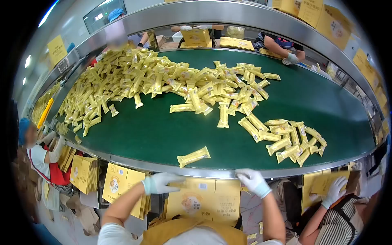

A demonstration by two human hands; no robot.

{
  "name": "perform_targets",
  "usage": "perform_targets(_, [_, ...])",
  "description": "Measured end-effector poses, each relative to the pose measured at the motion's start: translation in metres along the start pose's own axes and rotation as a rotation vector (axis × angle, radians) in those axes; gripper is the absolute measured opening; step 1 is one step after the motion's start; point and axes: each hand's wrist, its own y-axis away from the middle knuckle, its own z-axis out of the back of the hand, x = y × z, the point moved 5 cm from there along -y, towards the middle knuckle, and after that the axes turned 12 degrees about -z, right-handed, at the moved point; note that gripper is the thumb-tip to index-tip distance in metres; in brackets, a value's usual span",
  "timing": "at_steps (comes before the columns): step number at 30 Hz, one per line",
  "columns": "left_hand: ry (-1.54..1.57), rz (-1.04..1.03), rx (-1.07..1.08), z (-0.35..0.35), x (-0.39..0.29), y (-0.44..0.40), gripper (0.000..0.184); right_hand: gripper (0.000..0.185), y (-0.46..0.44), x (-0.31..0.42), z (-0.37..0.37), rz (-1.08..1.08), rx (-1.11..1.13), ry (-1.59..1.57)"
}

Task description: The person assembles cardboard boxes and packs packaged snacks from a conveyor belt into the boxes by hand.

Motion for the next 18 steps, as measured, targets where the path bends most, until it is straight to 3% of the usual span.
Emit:
perform_targets(1, [-0.016, -0.014, -0.22, -0.01, 0.0, 0.0, 0.054, 0.029, 0.006, -0.02, -0.013, 0.041, -0.074, 0.051])
perform_targets(2, [-0.031, -0.028, -0.44, -0.015, 0.001, 0.0, 0.055, 0.027, 0.014, -0.03, -0.03, -0.046, -0.075, -0.248])
perform_targets(5, [-0.425, 0.018, -0.552, -0.043, 0.025, -0.022, 0.058, 0.028, -0.001, -0.059, -0.072, -0.042, -0.249, -0.475])
perform_targets(6, [-0.556, 0.076, -0.475, -0.044, 0.024, -0.034, 0.061, 0.032, -0.012, -0.064, -0.079, 0.025, -0.319, -0.406])
perform_targets(10, [-0.604, 0.051, -0.436, -0.022, 0.032, -0.074, 0.06, 0.044, -0.039, 0.004, -0.063, -0.01, -0.275, -0.19])
perform_targets(13, [-0.403, 0.026, -0.48, 0.016, 0.065, -0.096, 0.058, 0.055, -0.091, 0.019, -0.045, 0.311, -0.578, 0.155])
perform_targets(15, [-0.288, 0.054, -0.728, 0.045, 0.113, -0.106, 0.051, 0.065, -0.139, 0.013, -0.029, 0.25, -0.603, 0.1])
perform_targets(18, [-0.444, 0.182, -0.988, 0.102, 0.173, -0.117, 0.057, 0.073, -0.208, 0.019, -0.007, 0.15, -0.582, 0.138])
